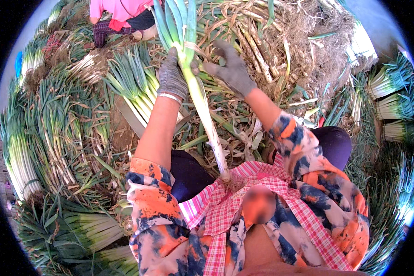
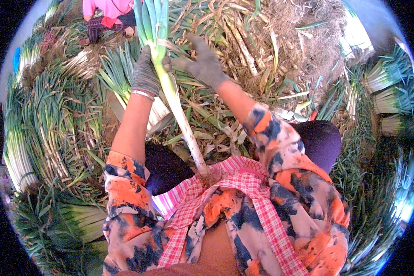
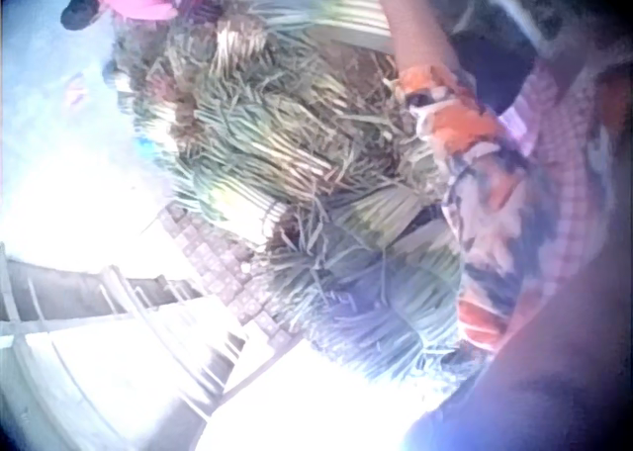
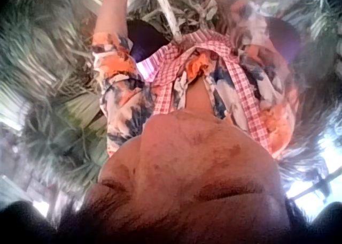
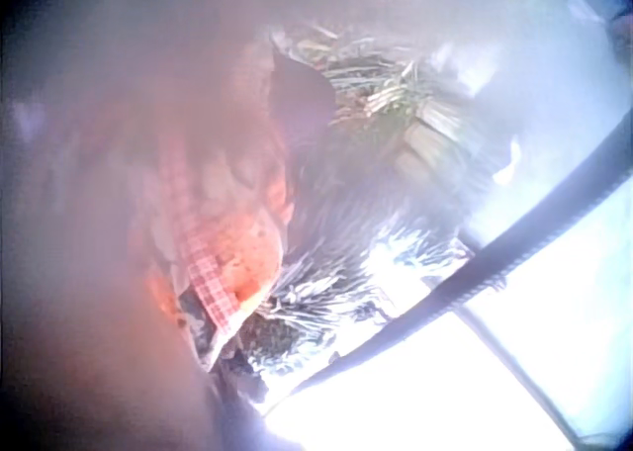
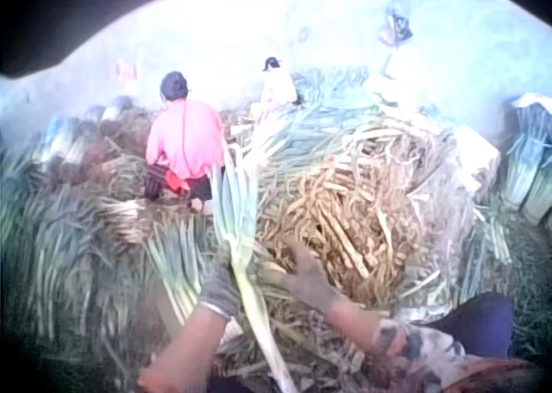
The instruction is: The person prepares and sorts leeks by hand while crouching on the floor. They pick up individual leeks, strip away the outer leaves, and place the cleaned leeks into a wooden crate.
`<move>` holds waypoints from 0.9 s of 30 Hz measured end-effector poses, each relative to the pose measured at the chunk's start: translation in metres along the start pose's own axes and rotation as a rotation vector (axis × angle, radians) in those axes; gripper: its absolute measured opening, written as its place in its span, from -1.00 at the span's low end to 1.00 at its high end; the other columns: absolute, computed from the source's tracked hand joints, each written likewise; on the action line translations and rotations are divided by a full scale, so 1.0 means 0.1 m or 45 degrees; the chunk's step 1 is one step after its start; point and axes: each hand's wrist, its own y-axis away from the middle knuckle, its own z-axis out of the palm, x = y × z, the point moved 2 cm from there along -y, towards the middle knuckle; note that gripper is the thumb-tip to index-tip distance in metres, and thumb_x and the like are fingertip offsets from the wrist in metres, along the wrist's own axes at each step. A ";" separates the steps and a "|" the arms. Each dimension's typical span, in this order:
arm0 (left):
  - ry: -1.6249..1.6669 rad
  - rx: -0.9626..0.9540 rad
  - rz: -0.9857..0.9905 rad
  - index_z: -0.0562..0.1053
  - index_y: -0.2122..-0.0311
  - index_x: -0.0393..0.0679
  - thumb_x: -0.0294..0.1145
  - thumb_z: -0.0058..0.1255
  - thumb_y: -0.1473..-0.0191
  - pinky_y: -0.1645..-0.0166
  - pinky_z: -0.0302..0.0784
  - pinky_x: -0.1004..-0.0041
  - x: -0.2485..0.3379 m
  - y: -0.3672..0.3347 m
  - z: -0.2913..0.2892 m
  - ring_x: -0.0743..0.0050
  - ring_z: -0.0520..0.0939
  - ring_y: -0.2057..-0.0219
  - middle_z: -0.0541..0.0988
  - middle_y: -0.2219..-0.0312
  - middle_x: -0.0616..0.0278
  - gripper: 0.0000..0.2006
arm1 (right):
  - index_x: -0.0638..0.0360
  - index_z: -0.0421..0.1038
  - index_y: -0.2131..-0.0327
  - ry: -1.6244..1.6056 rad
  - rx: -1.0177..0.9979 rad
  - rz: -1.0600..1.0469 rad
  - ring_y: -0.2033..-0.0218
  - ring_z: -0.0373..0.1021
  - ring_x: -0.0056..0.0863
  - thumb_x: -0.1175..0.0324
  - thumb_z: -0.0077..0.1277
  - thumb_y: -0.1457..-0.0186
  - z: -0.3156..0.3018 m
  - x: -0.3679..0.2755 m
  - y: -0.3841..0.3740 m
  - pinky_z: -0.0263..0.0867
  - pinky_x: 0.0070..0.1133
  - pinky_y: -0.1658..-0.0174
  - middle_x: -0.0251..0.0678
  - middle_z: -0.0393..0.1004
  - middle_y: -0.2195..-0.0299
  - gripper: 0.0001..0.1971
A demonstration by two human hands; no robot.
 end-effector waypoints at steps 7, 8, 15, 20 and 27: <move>-0.470 0.443 0.116 0.31 0.35 -0.10 0.01 -0.21 -0.03 0.69 0.35 0.46 -0.18 -0.03 0.02 0.44 0.38 0.76 0.38 0.71 0.21 -0.65 | 0.09 0.47 0.42 -0.101 -0.522 0.162 0.70 0.11 -0.71 0.12 0.00 0.06 -0.50 -0.12 -0.36 0.05 -0.74 0.65 -0.53 0.23 0.70 -0.74; -0.578 0.506 0.173 0.31 0.35 -0.10 0.01 -0.21 -0.03 0.69 0.35 0.47 -0.15 -0.01 -0.03 0.45 0.38 0.76 0.38 0.71 0.21 -0.65 | 0.09 0.47 0.42 -0.144 -0.413 0.230 0.71 0.09 -0.73 0.12 0.00 0.06 -0.61 -0.18 -0.34 0.03 -0.75 0.67 -0.54 0.20 0.72 -0.74; -0.176 0.305 0.047 0.34 0.30 -0.10 0.04 -0.34 -0.07 0.57 0.38 0.39 0.03 0.01 -0.35 0.40 0.38 0.70 0.40 0.63 0.25 -0.60 | 0.22 0.30 0.23 0.888 -0.068 0.157 0.38 0.33 -0.46 0.05 0.05 0.14 -1.44 0.57 -0.08 0.27 -0.54 0.29 -0.25 0.40 0.35 -0.52; 0.046 0.354 0.205 0.34 0.35 -0.07 -0.03 -0.32 -0.07 0.50 0.40 0.33 0.00 0.07 0.05 0.36 0.41 0.64 0.38 0.64 0.27 -0.67 | 0.34 0.26 0.23 0.053 -0.509 0.364 0.29 0.29 -0.36 0.02 0.20 0.37 -0.11 -0.14 0.53 0.22 -0.50 0.18 -0.08 0.34 0.32 -0.33; -0.046 0.225 0.408 0.33 0.24 -0.04 0.18 -0.37 -0.01 0.33 0.45 0.30 0.12 0.14 0.20 0.36 0.46 0.53 0.42 0.54 0.32 -0.52 | 0.27 0.40 0.47 -0.629 -0.128 0.645 0.54 0.28 -0.60 0.35 0.06 0.16 0.33 -0.07 0.52 0.24 -0.62 0.47 -0.32 0.39 0.60 -0.81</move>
